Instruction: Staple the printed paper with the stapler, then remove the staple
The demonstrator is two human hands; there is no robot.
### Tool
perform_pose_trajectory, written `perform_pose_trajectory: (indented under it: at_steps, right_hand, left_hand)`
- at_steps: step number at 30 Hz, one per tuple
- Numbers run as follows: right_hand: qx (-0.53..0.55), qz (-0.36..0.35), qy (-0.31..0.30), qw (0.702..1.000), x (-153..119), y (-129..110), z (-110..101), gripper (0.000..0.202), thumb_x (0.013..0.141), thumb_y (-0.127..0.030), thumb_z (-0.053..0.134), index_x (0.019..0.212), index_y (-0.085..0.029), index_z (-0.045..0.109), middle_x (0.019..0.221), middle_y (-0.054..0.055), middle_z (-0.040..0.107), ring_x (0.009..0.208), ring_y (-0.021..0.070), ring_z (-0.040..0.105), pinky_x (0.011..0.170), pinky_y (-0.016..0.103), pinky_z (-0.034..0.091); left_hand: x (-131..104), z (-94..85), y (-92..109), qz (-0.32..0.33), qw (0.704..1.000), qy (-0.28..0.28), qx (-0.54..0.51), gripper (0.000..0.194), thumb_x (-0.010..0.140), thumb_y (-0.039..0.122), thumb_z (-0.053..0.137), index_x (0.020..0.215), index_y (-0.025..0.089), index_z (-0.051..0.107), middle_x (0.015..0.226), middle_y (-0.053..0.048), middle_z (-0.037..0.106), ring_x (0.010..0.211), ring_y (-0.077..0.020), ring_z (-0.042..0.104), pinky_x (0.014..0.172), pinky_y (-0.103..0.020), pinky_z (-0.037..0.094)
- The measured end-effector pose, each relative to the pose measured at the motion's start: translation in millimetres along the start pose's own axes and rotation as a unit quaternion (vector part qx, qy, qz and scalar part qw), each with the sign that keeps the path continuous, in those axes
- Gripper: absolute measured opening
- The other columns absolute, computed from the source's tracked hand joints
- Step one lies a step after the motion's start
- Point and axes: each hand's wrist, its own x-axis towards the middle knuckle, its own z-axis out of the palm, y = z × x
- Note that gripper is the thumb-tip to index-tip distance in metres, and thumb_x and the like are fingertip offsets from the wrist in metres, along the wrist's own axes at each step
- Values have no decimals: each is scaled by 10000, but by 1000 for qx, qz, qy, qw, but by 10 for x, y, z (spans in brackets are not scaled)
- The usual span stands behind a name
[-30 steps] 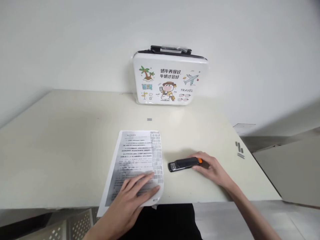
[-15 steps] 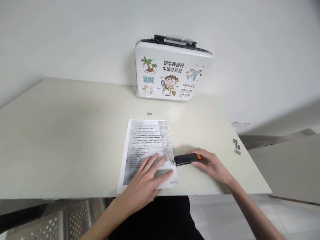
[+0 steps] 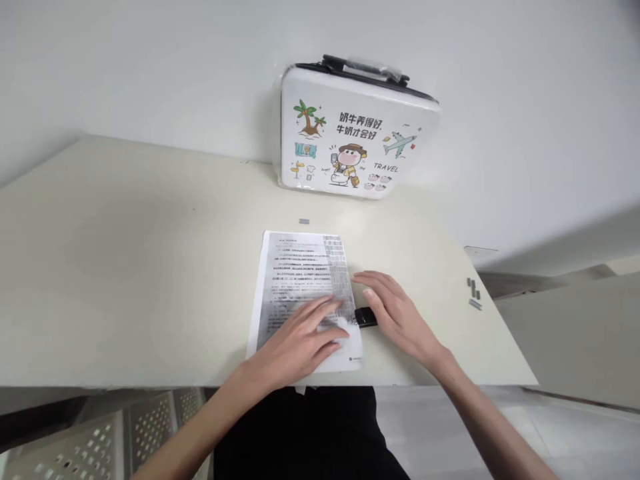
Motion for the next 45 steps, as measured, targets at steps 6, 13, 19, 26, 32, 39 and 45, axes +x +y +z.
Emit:
perform_pose_trajectory:
  at_steps: [6,13,19,26,32,39,45]
  right_hand:
    - [-54,38,-37,997,88,-62,111,510,1125,-513,283,1420,-288,634,1551,41,596,1524,276,448,1254,556,378]
    - [-106,37,-36,993,56,-55,172,515,1129,-487,280,1456,-276,618,1594,52,556,1533,284,443,1240,562,400]
    - [-159,40,-32,986,65,-80,225,504,1125,-460,278,1424,-271,637,1569,52,583,1500,296,490,1200,549,454]
    - [-167,55,-26,984,61,-104,248,494,1126,-442,273,1445,-282,616,1579,46,570,1498,285,492,1174,536,489]
    - [-96,92,-23,991,52,-126,169,497,1124,-484,286,1415,-315,651,1522,37,622,1453,272,547,1193,530,482]
    - [-60,93,-17,994,59,-132,146,512,1118,-504,291,1389,-305,677,1500,37,642,1449,276,551,1220,530,454]
    - [-88,93,-27,991,69,-144,166,502,1123,-491,277,1375,-306,669,1508,23,636,1440,263,558,1197,503,476]
  left_hand:
    - [31,188,-51,-38,998,17,39,659,1055,489,593,1590,159,396,1701,-168,378,1628,-304,223,1310,-519,294]
    - [29,342,-26,-23,994,35,104,702,1099,509,491,1659,143,280,1737,-178,276,1636,-304,155,1332,-500,215]
    - [22,345,-31,-25,993,33,108,671,1098,516,488,1628,132,340,1730,-176,300,1635,-302,167,1335,-490,195]
    - [15,383,-39,-24,992,44,112,665,1106,507,466,1638,135,322,1733,-168,298,1635,-295,177,1339,-483,179]
    - [7,359,-23,-28,993,44,107,636,1106,506,464,1611,129,375,1732,-171,297,1635,-301,175,1341,-492,178]
    - [22,352,-14,-33,994,37,102,627,1093,476,515,1593,114,405,1723,-185,312,1632,-316,185,1338,-500,183]
    - [44,371,-5,-33,994,44,95,623,1104,477,482,1603,115,388,1727,-183,302,1634,-312,176,1341,-505,177]
